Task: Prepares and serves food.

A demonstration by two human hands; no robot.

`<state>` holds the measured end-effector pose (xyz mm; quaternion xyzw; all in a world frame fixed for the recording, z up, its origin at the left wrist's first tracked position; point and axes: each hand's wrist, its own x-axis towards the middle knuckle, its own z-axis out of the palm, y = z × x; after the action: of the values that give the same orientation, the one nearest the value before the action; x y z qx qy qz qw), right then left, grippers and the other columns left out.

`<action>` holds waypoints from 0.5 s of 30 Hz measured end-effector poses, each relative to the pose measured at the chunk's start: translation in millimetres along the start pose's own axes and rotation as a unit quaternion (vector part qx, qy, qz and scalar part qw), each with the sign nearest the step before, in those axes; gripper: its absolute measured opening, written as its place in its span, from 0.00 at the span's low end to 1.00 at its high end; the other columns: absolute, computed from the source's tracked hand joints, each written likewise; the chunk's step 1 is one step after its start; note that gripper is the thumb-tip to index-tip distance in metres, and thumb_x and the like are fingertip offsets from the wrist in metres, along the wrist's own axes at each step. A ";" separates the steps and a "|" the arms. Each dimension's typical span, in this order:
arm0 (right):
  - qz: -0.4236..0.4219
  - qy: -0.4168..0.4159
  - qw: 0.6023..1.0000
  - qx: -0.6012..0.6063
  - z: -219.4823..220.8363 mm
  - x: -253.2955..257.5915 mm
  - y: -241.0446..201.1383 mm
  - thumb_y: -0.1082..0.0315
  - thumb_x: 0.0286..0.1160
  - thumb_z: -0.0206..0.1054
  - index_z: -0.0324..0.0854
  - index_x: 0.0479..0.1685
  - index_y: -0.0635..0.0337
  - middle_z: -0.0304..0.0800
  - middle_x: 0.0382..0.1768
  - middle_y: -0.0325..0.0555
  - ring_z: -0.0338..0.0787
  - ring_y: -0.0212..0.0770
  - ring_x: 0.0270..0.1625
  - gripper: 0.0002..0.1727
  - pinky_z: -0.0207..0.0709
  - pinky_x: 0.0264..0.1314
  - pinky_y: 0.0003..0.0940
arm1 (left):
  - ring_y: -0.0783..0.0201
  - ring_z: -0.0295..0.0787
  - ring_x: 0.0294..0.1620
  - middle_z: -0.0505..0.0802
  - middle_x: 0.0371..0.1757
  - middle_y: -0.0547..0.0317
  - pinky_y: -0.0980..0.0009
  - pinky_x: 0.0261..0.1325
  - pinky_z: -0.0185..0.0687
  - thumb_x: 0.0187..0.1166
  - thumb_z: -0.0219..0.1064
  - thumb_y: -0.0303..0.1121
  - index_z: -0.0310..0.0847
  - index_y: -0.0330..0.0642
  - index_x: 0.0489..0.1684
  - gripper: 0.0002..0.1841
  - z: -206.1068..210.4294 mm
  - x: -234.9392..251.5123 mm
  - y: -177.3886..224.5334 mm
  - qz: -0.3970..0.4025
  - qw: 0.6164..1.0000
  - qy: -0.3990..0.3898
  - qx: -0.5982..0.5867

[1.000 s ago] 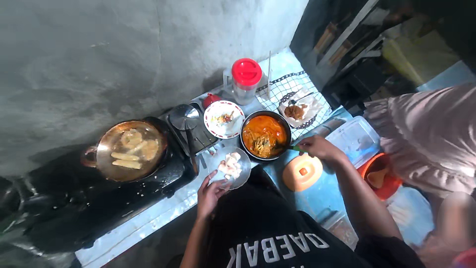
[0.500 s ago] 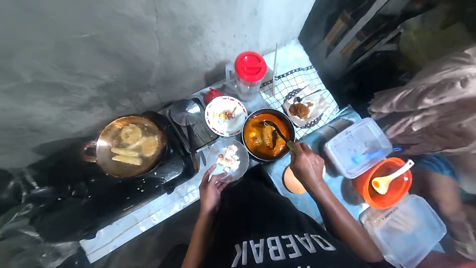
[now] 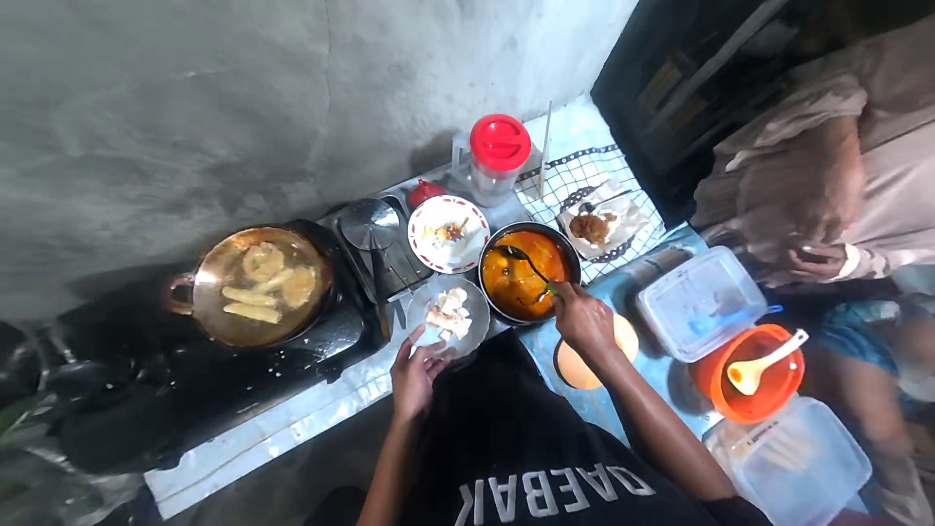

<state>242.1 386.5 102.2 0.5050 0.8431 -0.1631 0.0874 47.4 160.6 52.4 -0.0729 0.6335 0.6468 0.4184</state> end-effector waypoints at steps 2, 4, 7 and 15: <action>0.014 -0.018 1.000 0.006 0.1 6.8 1.7 0.56 0.90 0.55 0.83 0.73 0.43 0.93 0.58 0.51 0.94 0.58 0.52 0.19 0.85 0.52 0.60 | 0.44 0.96 0.42 0.93 0.50 0.34 0.53 0.46 0.95 0.87 0.49 0.24 0.66 0.34 0.82 0.24 -1.7 -1.7 0.4 -0.001 1.000 0.004 0.000; 0.019 -0.038 0.999 0.027 -3.1 15.3 6.6 0.56 0.90 0.55 0.84 0.71 0.43 0.94 0.55 0.52 0.94 0.59 0.54 0.19 0.84 0.54 0.64 | 0.44 0.96 0.41 0.93 0.50 0.34 0.53 0.46 0.95 0.87 0.49 0.24 0.66 0.34 0.82 0.24 -5.0 -2.5 0.2 0.001 1.000 0.006 0.002; -0.007 -0.092 0.993 0.079 -12.0 40.1 25.8 0.55 0.88 0.59 0.88 0.66 0.43 0.96 0.47 0.54 0.94 0.62 0.52 0.17 0.82 0.54 0.69 | 0.44 0.96 0.42 0.93 0.50 0.34 0.53 0.48 0.95 0.87 0.50 0.25 0.67 0.33 0.82 0.24 -9.2 -3.3 0.3 0.006 1.000 0.009 0.003; -0.023 -0.172 0.936 0.306 -9.3 93.0 92.2 0.59 0.91 0.59 0.91 0.59 0.55 0.97 0.42 0.44 0.90 0.38 0.36 0.16 0.83 0.40 0.41 | 0.43 0.96 0.42 0.92 0.50 0.33 0.52 0.48 0.95 0.87 0.51 0.23 0.67 0.33 0.81 0.23 -6.8 -1.6 -1.9 0.013 1.000 0.011 -0.012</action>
<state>279.3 506.7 64.6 0.4521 0.7359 -0.4993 0.0687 46.7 153.7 50.7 -0.0768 0.6310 0.6591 0.4019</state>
